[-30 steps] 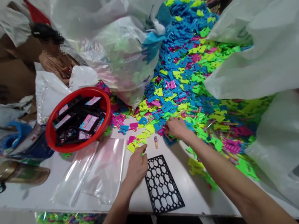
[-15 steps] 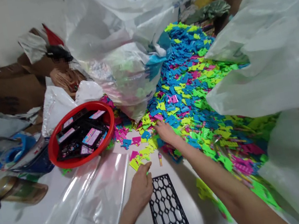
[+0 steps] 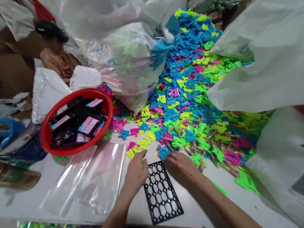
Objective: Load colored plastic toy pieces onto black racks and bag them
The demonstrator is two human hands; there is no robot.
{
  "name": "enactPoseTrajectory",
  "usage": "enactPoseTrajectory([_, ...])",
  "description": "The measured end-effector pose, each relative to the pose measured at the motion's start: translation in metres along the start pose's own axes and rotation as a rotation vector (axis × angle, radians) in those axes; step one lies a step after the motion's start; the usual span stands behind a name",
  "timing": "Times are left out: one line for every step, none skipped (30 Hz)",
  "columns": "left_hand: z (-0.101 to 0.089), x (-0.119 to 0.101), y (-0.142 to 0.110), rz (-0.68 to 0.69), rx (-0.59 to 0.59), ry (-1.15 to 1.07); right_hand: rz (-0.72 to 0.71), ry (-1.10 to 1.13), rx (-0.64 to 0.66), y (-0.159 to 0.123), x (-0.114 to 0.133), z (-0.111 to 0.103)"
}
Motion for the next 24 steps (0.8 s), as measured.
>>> enactPoseTrajectory([-0.001,0.0,0.0,0.009,-0.008,0.003,0.115,0.004,0.0,-0.005,-0.007,0.001])
enactPoseTrajectory([-0.003,0.0,-0.001,0.019,-0.029,0.004,0.23,0.005,0.02,-0.008,-0.015,0.003])
enactPoseTrajectory([-0.008,-0.001,-0.002,0.03,-0.064,0.006,0.329,0.011,0.056,-0.009,-0.021,0.004])
enactPoseTrajectory([-0.015,-0.002,-0.003,0.039,-0.112,0.007,0.41,0.025,0.094,-0.009,-0.025,0.005])
enactPoseTrajectory([-0.022,-0.003,-0.004,0.05,-0.16,0.01,0.472,0.054,0.126,-0.008,-0.029,0.005])
enactPoseTrajectory([-0.029,-0.006,-0.005,0.064,-0.196,0.015,0.521,0.104,0.145,-0.008,-0.031,0.003])
enactPoseTrajectory([-0.032,-0.008,-0.005,0.078,-0.205,0.024,0.559,0.182,0.144,-0.008,-0.033,0.0])
enactPoseTrajectory([-0.031,-0.011,-0.004,0.089,-0.177,0.037,0.584,0.287,0.117,-0.009,-0.032,-0.004])
enactPoseTrajectory([-0.027,-0.013,-0.003,0.091,-0.12,0.054,0.592,0.415,0.069,-0.01,-0.029,-0.008])
enactPoseTrajectory([-0.021,-0.014,-0.002,0.082,-0.057,0.073,0.58,0.558,0.01,-0.011,-0.022,-0.011])
enactPoseTrajectory([-0.015,-0.014,-0.002,0.061,-0.004,0.091,0.549,0.701,-0.05,-0.013,-0.013,-0.013])
enactPoseTrajectory([-0.011,-0.012,-0.001,0.031,0.026,0.107,0.51,0.829,-0.092,-0.015,0.0,-0.013])
enactPoseTrajectory([-0.009,-0.01,-0.002,-0.002,0.032,0.12,0.473,0.932,-0.109,-0.017,0.015,-0.008])
enactPoseTrajectory([-0.008,-0.009,-0.002,-0.031,0.021,0.129,0.458,1.003,-0.107,-0.02,0.028,0.0])
enactPoseTrajectory([-0.009,-0.008,-0.003,-0.051,0.006,0.134,0.47,1.045,-0.101,-0.023,0.04,0.01])
enactPoseTrajectory([-0.009,-0.007,-0.003,-0.061,-0.006,0.138,0.497,1.064,-0.108,-0.027,0.047,0.02])
enactPoseTrajectory([-0.009,-0.007,-0.004,-0.067,-0.012,0.139,0.523,1.063,-0.124,-0.03,0.052,0.028])
enactPoseTrajectory([-0.009,-0.007,-0.005,-0.07,-0.018,0.139,0.538,1.042,-0.148,-0.032,0.055,0.034])
enactPoseTrajectory([-0.01,-0.007,-0.005,-0.072,-0.023,0.137,0.529,1.004,-0.167,-0.032,0.057,0.037])
enactPoseTrajectory([-0.011,-0.007,-0.006,-0.073,-0.027,0.133,0.494,0.95,-0.167,-0.031,0.061,0.038])
enactPoseTrajectory([-0.011,-0.007,-0.007,-0.075,-0.03,0.129,0.449,0.88,-0.152,-0.029,0.065,0.037])
enactPoseTrajectory([-0.012,-0.007,-0.008,-0.076,-0.032,0.124,0.409,0.796,-0.128,-0.028,0.07,0.036])
enactPoseTrajectory([-0.011,-0.007,-0.009,-0.075,-0.032,0.117,0.379,0.706,-0.096,-0.026,0.074,0.035])
enactPoseTrajectory([-0.011,-0.007,-0.01,-0.074,-0.032,0.108,0.36,0.619,-0.06,-0.024,0.079,0.035])
Point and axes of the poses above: each hand's wrist, its own y-axis towards the middle knuckle, its own z-axis out of the palm, x = y × z, the point moved 10 cm from there along y, towards the middle knuckle, and after that the axes turned 1 degree about y, right-handed, at the moved point
